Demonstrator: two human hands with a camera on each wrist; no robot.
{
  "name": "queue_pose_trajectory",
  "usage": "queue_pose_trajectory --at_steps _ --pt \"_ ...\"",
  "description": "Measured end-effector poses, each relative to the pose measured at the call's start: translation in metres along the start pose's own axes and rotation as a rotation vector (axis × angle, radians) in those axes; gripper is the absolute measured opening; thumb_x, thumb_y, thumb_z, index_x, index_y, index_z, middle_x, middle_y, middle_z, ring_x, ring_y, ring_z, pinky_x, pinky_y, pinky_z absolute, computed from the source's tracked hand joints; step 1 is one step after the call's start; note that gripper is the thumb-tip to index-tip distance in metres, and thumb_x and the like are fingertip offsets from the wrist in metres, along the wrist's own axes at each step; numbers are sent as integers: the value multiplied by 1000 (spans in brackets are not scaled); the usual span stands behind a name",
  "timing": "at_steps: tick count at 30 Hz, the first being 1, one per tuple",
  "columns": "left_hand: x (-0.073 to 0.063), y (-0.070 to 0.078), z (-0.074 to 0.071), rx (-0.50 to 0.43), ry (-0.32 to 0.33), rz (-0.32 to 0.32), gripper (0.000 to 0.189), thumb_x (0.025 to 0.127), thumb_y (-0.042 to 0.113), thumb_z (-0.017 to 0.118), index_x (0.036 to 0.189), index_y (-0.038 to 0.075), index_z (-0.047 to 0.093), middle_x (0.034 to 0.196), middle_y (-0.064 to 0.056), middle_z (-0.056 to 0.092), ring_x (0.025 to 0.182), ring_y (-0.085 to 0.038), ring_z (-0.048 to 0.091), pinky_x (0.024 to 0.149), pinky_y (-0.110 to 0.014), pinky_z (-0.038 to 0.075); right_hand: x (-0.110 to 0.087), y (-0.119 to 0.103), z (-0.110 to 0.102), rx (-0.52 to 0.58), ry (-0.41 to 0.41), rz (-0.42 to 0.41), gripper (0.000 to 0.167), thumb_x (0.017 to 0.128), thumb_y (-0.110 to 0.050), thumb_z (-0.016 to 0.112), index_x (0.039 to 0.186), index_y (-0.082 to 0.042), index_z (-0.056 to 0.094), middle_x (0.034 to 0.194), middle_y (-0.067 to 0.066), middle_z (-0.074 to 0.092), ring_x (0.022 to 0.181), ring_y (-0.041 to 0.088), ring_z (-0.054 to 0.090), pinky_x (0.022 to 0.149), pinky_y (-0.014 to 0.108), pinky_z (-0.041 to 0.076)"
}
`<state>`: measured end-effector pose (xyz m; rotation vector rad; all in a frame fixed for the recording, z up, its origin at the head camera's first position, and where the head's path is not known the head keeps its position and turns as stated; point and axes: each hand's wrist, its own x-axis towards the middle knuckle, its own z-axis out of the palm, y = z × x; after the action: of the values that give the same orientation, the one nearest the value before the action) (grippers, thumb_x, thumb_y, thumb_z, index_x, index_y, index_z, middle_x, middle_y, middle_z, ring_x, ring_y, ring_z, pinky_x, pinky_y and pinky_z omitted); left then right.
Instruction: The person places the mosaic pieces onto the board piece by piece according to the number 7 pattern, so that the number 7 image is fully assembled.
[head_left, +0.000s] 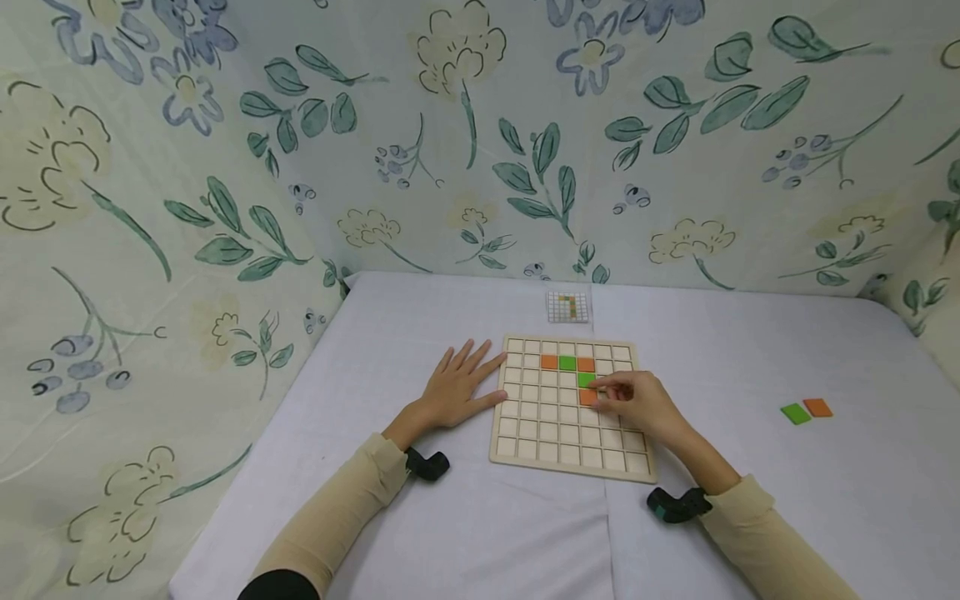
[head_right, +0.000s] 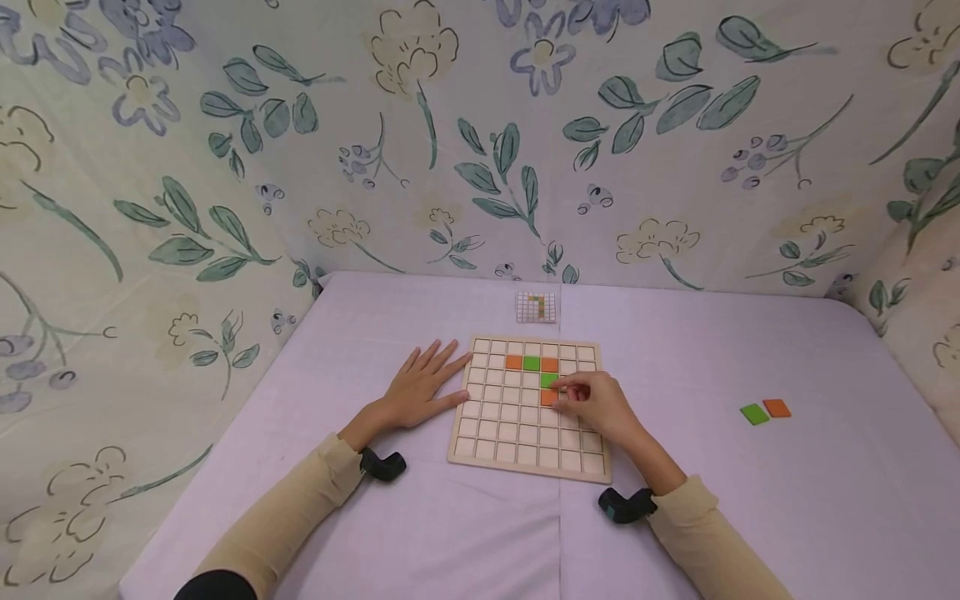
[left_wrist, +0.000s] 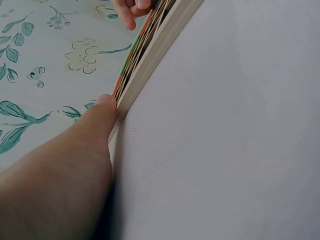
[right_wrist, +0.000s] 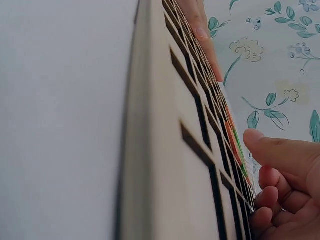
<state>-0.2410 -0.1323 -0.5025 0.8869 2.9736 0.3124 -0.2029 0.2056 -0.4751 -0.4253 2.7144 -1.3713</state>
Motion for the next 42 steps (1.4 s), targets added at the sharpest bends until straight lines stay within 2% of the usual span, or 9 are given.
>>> queue_pose_trajectory --at_steps 7,16,25,34,42 --pt "2 0 -1 -3 0 7 75 99 69 33 161 30 16 167 -3 7 152 -33 1 119 -56 1 -7 -1 -13 47 35 20 32 86 -11 79 114 4 72 73 5 52 66 15 46 54 22 37" --pt "1 1 -1 -14 -4 4 75 99 69 32 161 30 16 167 -3 7 152 -33 1 119 -55 -1 -21 0 -36 6 129 53 36 86 -14 80 118 2 71 78 6 50 72 16 46 55 22 36" --pt "0 1 1 -3 -7 0 75 98 70 30 161 31 15 167 -3 7 152 -32 1 119 -56 2 -43 8 -60 -17 217 61 39 88 -18 79 119 4 70 81 8 52 68 14 43 50 25 35" --pt "0 1 2 -10 -1 0 75 98 70 31 161 31 16 167 -4 8 152 -32 1 119 -56 1 -68 26 -86 -39 300 156 48 91 -29 76 124 4 66 86 9 52 73 13 44 50 26 36" --pt "1 0 4 -17 -5 -2 75 99 69 32 161 32 15 167 -3 6 152 -32 -1 118 -56 -1 -87 49 -107 -35 340 181 53 91 -32 76 126 6 64 85 0 54 75 10 44 52 26 35"
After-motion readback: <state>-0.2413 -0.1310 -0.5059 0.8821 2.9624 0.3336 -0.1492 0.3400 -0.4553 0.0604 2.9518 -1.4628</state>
